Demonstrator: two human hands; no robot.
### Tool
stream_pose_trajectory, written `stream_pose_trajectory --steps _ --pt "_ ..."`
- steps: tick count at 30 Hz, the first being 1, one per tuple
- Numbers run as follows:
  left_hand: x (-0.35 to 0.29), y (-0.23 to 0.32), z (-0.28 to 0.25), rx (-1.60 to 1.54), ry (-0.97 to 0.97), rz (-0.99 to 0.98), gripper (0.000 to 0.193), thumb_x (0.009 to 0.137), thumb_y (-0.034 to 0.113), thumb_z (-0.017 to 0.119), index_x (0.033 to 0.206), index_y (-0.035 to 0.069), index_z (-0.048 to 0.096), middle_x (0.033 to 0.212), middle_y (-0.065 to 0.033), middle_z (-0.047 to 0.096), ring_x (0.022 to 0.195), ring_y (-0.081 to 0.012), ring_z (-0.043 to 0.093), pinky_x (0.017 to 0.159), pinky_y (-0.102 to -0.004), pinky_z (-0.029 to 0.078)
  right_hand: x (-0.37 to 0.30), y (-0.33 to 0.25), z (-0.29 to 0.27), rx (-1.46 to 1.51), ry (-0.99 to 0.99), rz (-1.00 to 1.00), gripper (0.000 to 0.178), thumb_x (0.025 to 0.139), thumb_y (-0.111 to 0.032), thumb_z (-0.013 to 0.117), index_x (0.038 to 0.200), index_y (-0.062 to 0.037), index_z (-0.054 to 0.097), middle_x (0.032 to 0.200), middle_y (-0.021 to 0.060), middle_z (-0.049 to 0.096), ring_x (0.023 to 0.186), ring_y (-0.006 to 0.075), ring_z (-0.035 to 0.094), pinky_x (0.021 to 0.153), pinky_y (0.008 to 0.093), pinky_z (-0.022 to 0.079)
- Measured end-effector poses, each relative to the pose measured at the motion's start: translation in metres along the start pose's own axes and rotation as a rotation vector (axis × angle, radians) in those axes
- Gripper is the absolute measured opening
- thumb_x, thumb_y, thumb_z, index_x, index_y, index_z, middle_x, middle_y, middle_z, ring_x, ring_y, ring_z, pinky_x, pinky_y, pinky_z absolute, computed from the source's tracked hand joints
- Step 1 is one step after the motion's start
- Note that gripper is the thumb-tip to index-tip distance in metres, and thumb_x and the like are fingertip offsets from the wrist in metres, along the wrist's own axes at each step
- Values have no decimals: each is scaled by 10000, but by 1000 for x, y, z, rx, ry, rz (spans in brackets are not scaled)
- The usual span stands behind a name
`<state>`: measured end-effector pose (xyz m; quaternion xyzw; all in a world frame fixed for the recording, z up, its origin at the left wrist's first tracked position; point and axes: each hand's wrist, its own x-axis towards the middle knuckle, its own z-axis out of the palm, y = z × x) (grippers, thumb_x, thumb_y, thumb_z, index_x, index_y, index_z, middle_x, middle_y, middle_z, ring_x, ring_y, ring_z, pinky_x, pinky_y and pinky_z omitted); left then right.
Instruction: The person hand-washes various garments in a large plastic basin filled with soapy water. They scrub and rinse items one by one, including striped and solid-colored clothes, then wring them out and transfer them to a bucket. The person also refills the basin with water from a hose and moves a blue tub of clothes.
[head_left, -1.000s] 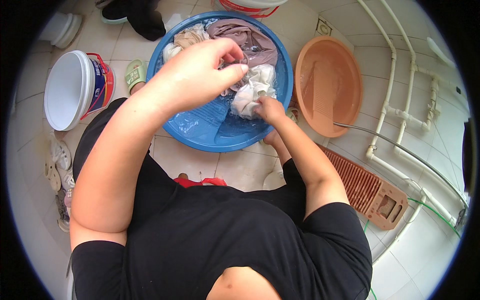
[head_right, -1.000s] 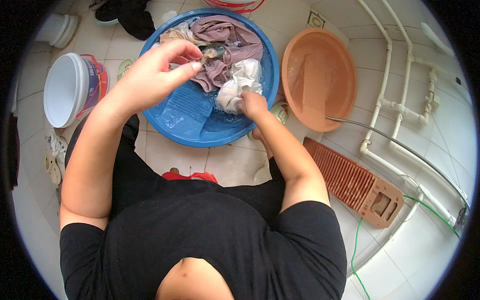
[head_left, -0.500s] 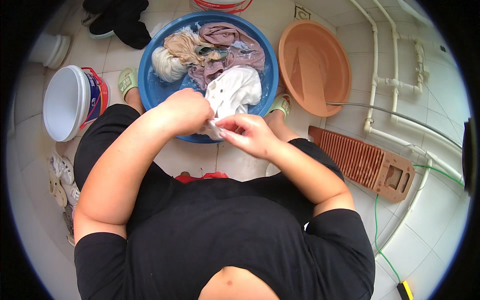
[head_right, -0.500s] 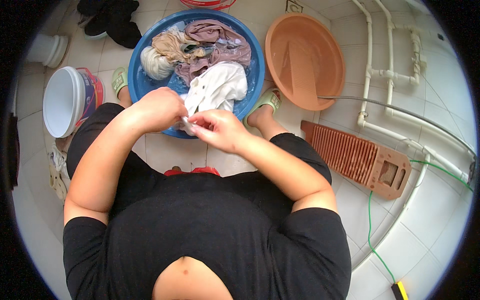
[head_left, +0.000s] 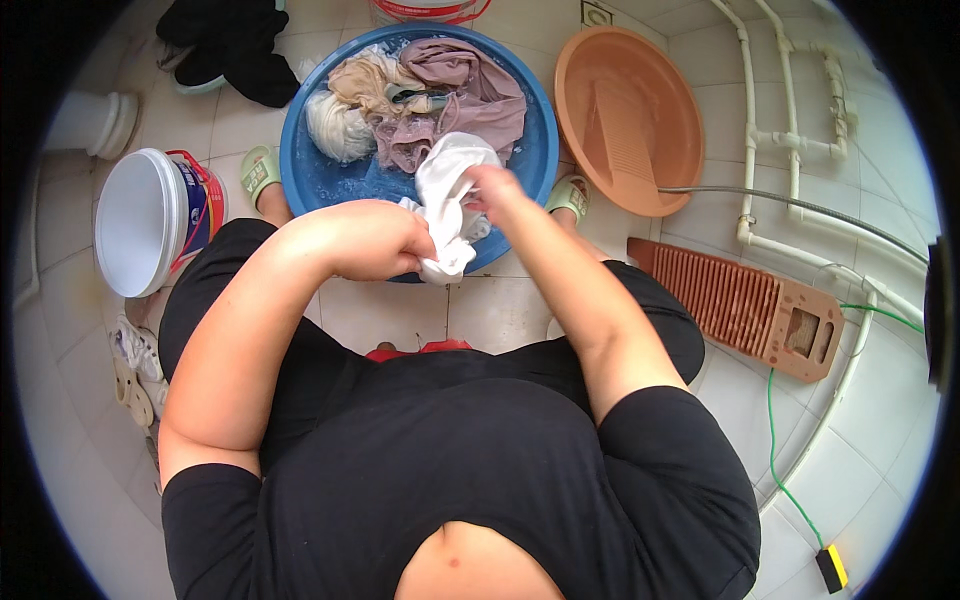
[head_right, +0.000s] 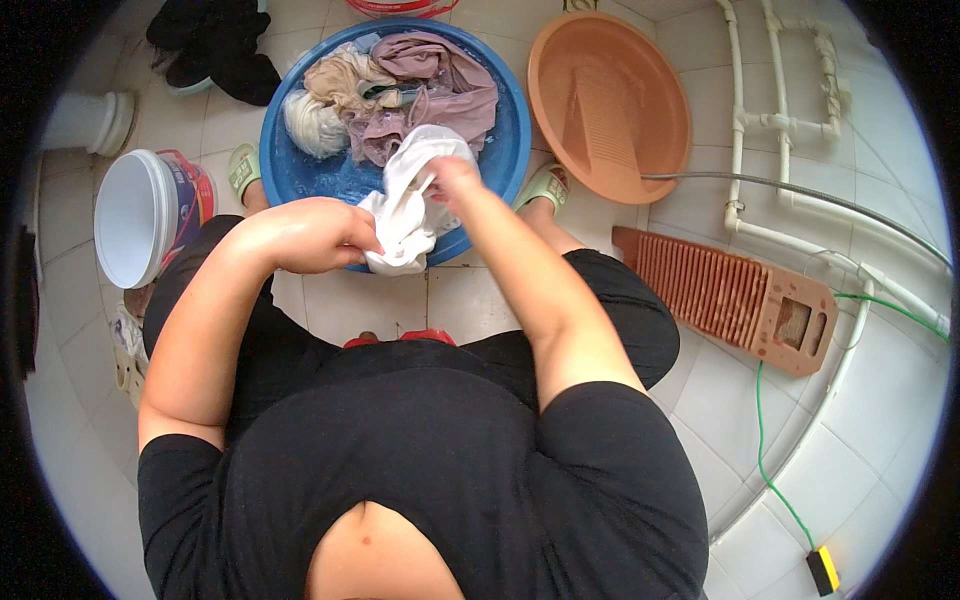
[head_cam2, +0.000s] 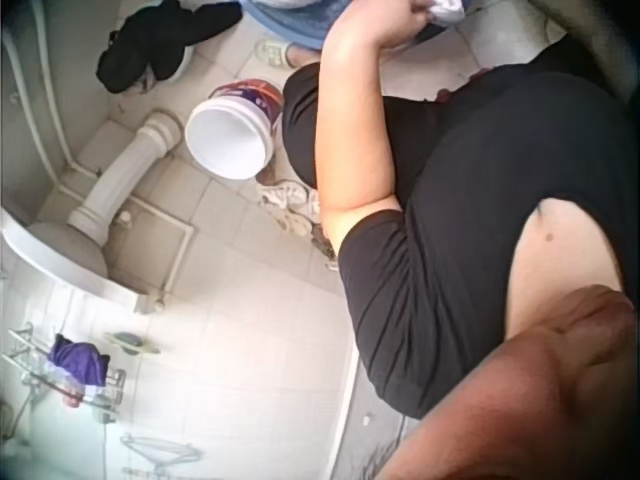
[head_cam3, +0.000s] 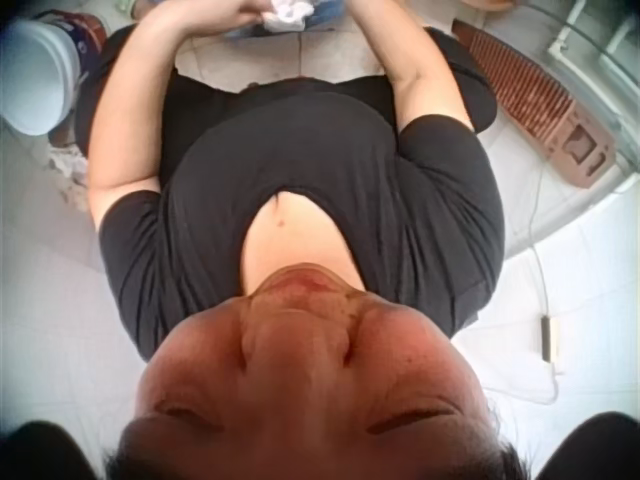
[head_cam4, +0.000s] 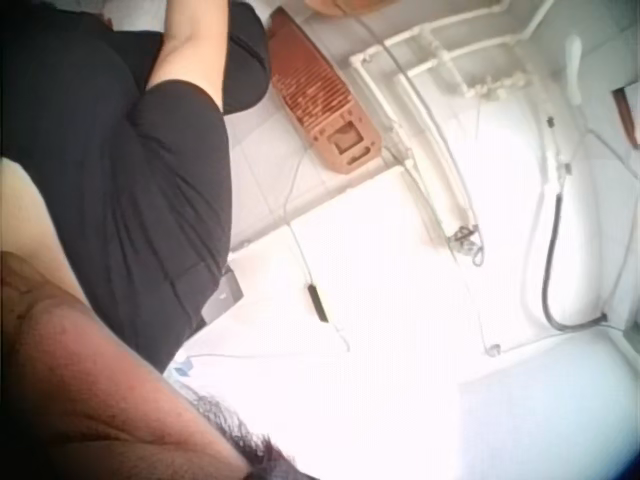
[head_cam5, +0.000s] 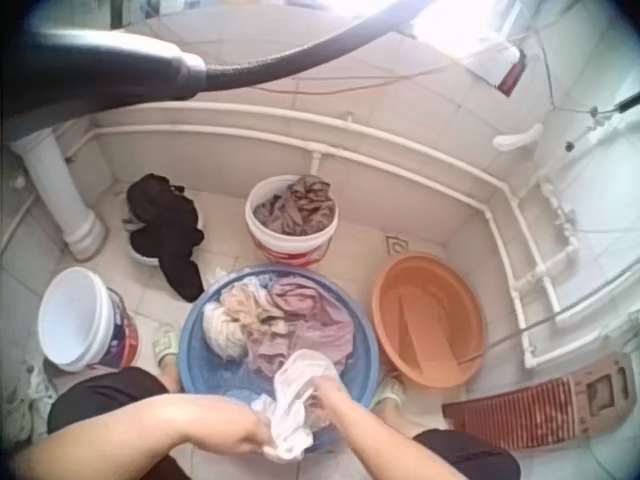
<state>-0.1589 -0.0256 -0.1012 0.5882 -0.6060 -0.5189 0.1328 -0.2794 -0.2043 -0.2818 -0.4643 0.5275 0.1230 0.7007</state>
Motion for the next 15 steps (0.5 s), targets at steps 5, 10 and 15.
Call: stream_pose_trajectory --steps 5,10,15 --pt "-2 -2 -8 213 47 -287 265 763 102 530 1000 98 649 956 -113 614 892 -287 589 777 -367 466 -60 -69 -51 216 71 -276 201 831 -158 523 943 5 556 846 94 598 788 211 577 671 334 480" --pt "-6 -3 -18 468 228 -333 298 665 130 653 962 123 655 874 -107 599 831 -289 602 722 -381 480 -161 -130 -70 -171 -8 -590 190 766 -130 647 878 -4 559 782 56 596 667 111 551 619 240 456" --pt "-14 4 -29 540 509 -339 264 602 133 704 863 120 668 834 -89 585 811 -285 594 693 -383 483 -232 -172 -58 -283 29 -856 188 769 -118 660 876 6 567 793 49 611 700 100 562 649 221 451"
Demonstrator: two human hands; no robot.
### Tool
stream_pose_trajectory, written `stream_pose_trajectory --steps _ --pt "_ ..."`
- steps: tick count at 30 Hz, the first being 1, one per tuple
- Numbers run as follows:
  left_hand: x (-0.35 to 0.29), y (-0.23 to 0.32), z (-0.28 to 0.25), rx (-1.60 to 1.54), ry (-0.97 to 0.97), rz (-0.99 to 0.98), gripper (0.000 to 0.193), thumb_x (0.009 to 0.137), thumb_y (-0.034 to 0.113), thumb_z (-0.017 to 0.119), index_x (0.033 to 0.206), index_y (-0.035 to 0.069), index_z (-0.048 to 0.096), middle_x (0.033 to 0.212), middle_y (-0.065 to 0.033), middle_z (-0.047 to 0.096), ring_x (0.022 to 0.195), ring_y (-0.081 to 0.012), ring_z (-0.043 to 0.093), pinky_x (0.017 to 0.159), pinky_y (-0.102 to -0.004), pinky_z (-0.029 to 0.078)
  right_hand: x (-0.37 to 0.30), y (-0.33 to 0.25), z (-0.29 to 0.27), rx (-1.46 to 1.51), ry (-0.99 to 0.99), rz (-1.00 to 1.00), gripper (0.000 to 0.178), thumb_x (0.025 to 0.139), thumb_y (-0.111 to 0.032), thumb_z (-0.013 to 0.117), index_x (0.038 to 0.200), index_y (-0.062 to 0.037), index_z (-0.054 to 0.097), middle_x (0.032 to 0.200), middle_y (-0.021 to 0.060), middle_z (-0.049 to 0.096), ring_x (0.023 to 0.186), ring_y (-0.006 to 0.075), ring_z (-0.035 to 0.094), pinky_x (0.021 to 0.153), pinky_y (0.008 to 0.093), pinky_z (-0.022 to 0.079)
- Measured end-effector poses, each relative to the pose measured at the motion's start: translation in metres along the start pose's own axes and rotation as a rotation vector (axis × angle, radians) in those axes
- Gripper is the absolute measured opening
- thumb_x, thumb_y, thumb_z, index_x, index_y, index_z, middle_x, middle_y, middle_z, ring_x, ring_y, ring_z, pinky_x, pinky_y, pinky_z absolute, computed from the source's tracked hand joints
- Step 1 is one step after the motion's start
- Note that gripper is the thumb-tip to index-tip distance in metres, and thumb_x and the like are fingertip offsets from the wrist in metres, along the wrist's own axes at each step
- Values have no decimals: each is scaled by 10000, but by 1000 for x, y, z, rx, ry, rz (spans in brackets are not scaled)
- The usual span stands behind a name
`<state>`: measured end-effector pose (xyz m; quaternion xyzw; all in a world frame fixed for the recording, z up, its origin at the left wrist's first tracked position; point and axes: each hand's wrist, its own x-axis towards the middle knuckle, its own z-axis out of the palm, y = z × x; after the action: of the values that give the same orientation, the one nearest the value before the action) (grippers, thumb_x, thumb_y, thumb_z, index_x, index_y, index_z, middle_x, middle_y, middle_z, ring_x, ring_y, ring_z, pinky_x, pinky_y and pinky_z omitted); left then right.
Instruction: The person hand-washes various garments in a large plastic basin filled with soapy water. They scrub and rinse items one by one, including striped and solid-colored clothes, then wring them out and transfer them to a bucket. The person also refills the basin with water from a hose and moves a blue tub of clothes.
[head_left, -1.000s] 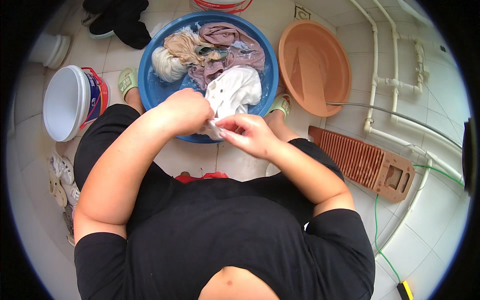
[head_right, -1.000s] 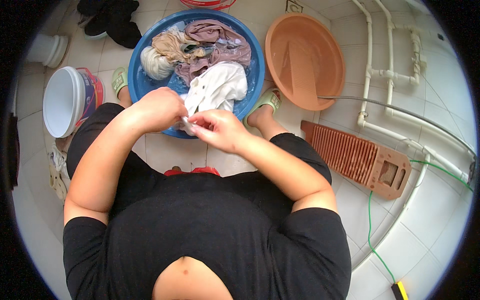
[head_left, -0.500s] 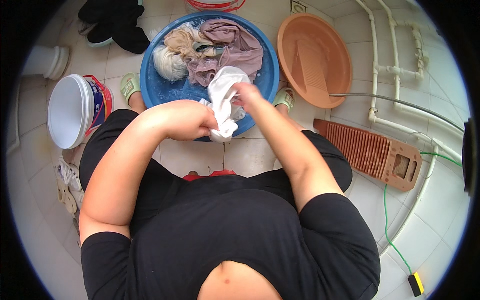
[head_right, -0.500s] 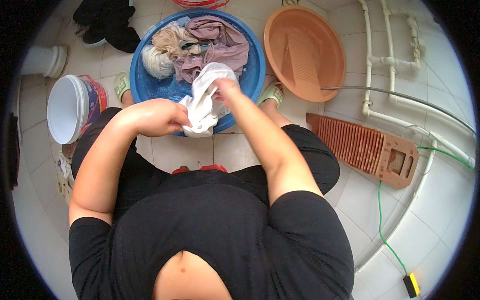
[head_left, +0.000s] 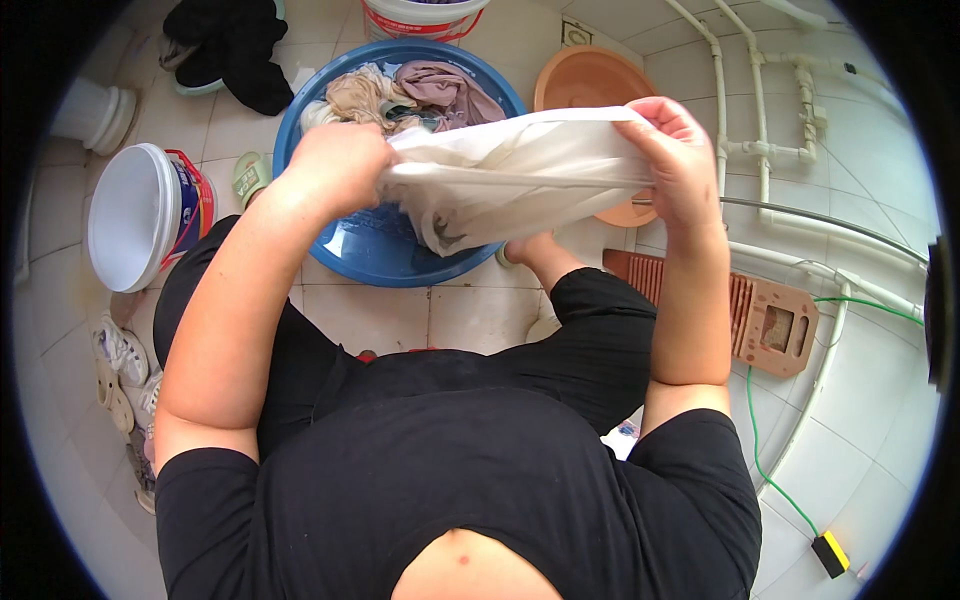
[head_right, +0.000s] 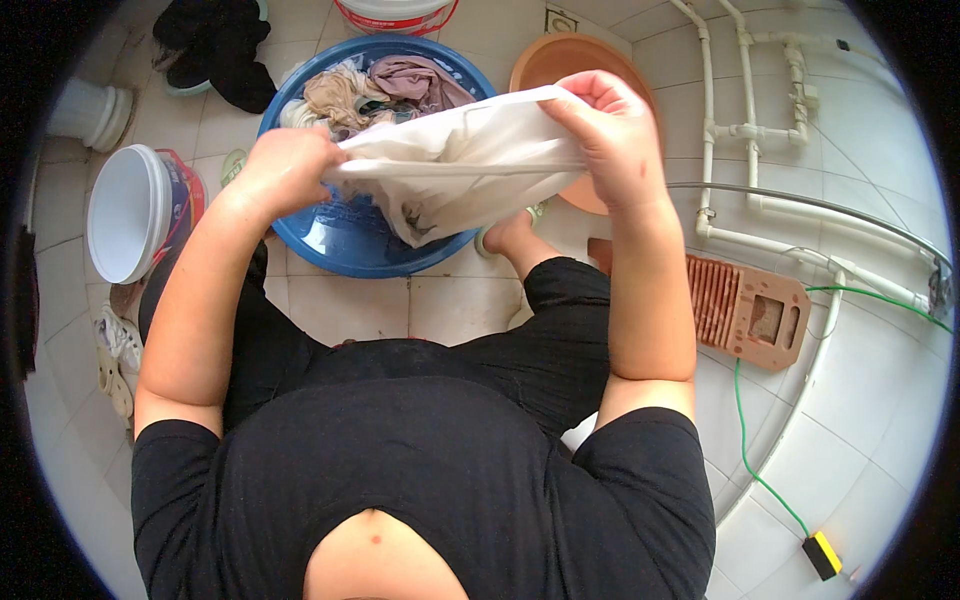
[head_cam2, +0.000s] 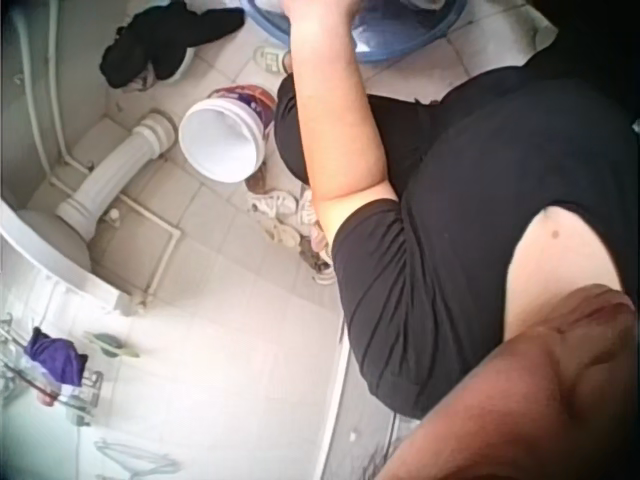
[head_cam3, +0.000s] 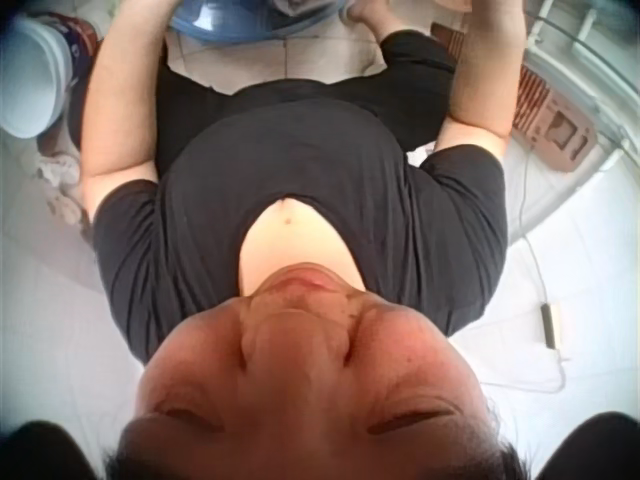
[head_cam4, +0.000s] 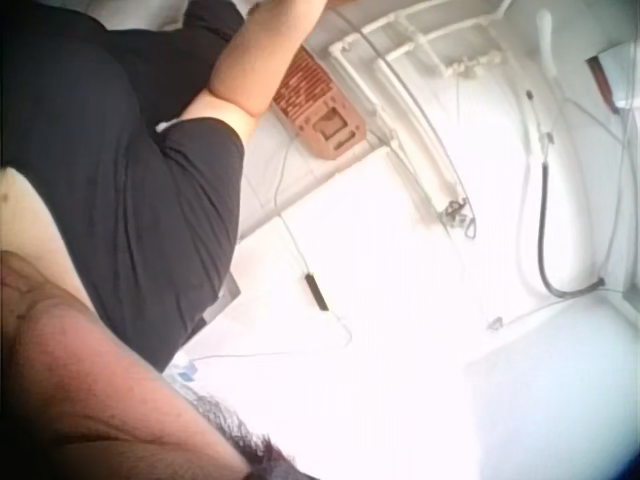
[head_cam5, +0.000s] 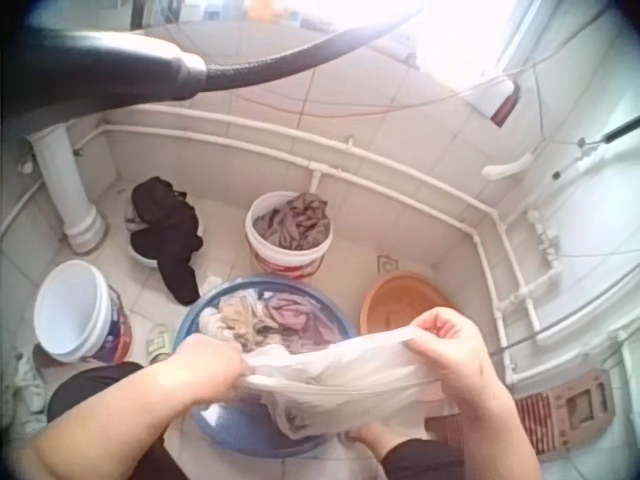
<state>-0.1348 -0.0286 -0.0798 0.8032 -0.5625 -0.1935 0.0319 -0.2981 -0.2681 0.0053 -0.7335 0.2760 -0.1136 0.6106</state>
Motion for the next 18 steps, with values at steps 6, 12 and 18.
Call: stream_pose_trajectory --steps 6,12,18 --pt "1 -6 -8 79 323 -65 137 687 187 669 743 63 655 836 -93 603 828 -275 595 695 -376 490 8 14 -14 -674 -124 -135 347 720 -214 703 983 -31 571 865 54 609 778 153 576 710 276 473" --pt "4 -14 -42 122 143 -226 259 728 291 658 829 53 664 732 -132 631 689 -300 620 635 -385 506 4 47 -1 -1390 -372 -139 287 713 -290 654 863 -45 636 815 191 621 775 328 607 709 380 488" --pt "15 16 -13 -420 113 -54 501 769 381 632 1147 61 553 1030 -156 611 937 -284 595 823 -370 463 -13 -11 35 -688 -210 -257 203 746 -174 630 823 14 628 723 118 599 651 205 584 600 287 458"
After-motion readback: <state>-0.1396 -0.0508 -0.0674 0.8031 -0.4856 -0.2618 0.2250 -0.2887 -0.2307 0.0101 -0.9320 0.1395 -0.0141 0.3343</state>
